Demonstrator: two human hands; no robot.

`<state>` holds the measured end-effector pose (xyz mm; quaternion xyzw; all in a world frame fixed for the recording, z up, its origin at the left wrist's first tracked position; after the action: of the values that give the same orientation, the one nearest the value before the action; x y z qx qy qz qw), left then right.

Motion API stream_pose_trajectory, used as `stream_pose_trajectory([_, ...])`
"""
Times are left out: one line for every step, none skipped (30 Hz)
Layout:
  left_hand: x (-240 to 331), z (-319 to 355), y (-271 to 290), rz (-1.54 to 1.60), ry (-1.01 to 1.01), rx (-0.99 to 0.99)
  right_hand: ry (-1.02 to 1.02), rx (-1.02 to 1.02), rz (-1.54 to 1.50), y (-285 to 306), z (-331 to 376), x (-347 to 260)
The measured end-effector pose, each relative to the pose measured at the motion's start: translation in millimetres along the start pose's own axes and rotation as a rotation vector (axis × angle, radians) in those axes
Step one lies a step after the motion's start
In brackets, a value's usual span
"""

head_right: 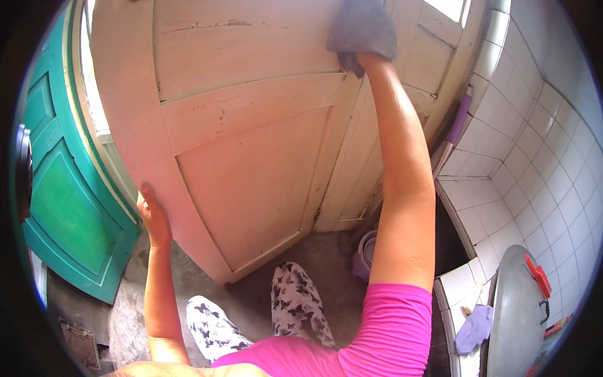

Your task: The person wipes the glass and frame of a green door with a cloth, then wipes the surface of a white door. The person uses a cloth to clean both doors systematically.

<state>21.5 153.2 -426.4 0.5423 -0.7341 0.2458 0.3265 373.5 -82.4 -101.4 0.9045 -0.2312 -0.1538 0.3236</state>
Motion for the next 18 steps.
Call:
stream_pose_trajectory([-2.3,0.0,-0.3,0.000,0.007,0.006,0.000,0.014,0.010,-5.0,6.6,4.6])
stream_pose_trajectory([-5.7,-0.7,-2.0,0.007,0.013,-0.026,-0.002,0.027,0.018,-11.4,12.6,9.9])
stream_pose_trajectory([-9.3,0.8,-9.9,0.032,0.022,-0.066,0.081,0.149,0.159,-25.5,11.7,36.1])
stream_pose_trajectory([-13.0,2.6,-16.6,0.053,0.033,-0.100,0.173,0.267,0.294,-33.2,14.0,45.8])
stream_pose_trajectory([-11.8,4.5,-12.2,0.039,0.026,-0.089,0.223,0.261,0.277,-43.2,24.9,40.0])
stream_pose_trajectory([-8.4,4.3,-10.3,0.029,0.016,-0.083,0.198,0.188,0.210,-53.8,35.8,39.9])
stream_pose_trajectory([-4.4,2.8,-9.8,0.024,0.002,-0.074,0.175,0.120,0.146,-60.8,47.5,37.1])
stream_pose_trajectory([-1.9,2.2,-9.2,0.033,-0.001,-0.066,0.141,0.077,0.150,-65.6,60.2,31.3])
stream_pose_trajectory([1.2,2.4,-11.0,0.050,-0.004,-0.059,0.105,0.034,0.165,-66.1,74.0,26.3])
stream_pose_trajectory([3.8,2.2,-8.3,0.056,-0.009,-0.044,0.064,0.018,0.233,-67.9,86.2,8.7])
stream_pose_trajectory([3.3,1.6,-7.5,0.076,0.006,-0.050,0.055,0.006,0.267,-70.9,84.4,3.1])
stream_pose_trajectory([3.1,1.8,-10.0,0.103,0.022,-0.063,0.037,-0.006,0.312,-68.4,85.9,1.5])
stream_pose_trajectory([2.5,2.1,-13.2,0.130,0.039,-0.077,0.052,-0.014,0.322,-65.5,80.4,10.9])
stream_pose_trajectory([5.9,2.2,-15.6,0.138,0.018,-0.066,0.041,-0.060,0.306,-65.8,77.4,13.3])
stream_pose_trajectory([8.4,1.4,-15.5,0.134,-0.004,-0.052,0.032,-0.107,0.276,-67.8,75.4,7.5])
stream_pose_trajectory([9.2,0.9,-14.9,0.132,-0.026,-0.038,-0.003,-0.192,0.222,-72.3,76.0,3.5])
stream_pose_trajectory([4.7,0.5,-14.5,0.135,-0.020,-0.031,-0.022,-0.268,0.182,-75.7,77.5,-4.9])
stream_pose_trajectory([4.9,0.6,-14.2,0.132,-0.017,-0.026,-0.041,-0.342,0.147,-75.9,79.3,-15.6])
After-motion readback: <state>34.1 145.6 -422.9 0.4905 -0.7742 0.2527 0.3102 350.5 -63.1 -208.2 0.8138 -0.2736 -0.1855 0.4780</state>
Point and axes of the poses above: each hand's wrist, its own z-axis away from the middle knuckle, its own y-axis out of the back of the hand, x = y × z, the point moved 10 cm from there along -z, towards the middle knuckle, and after that the axes turned 7 degrees about -x, right-handed, at the moved point
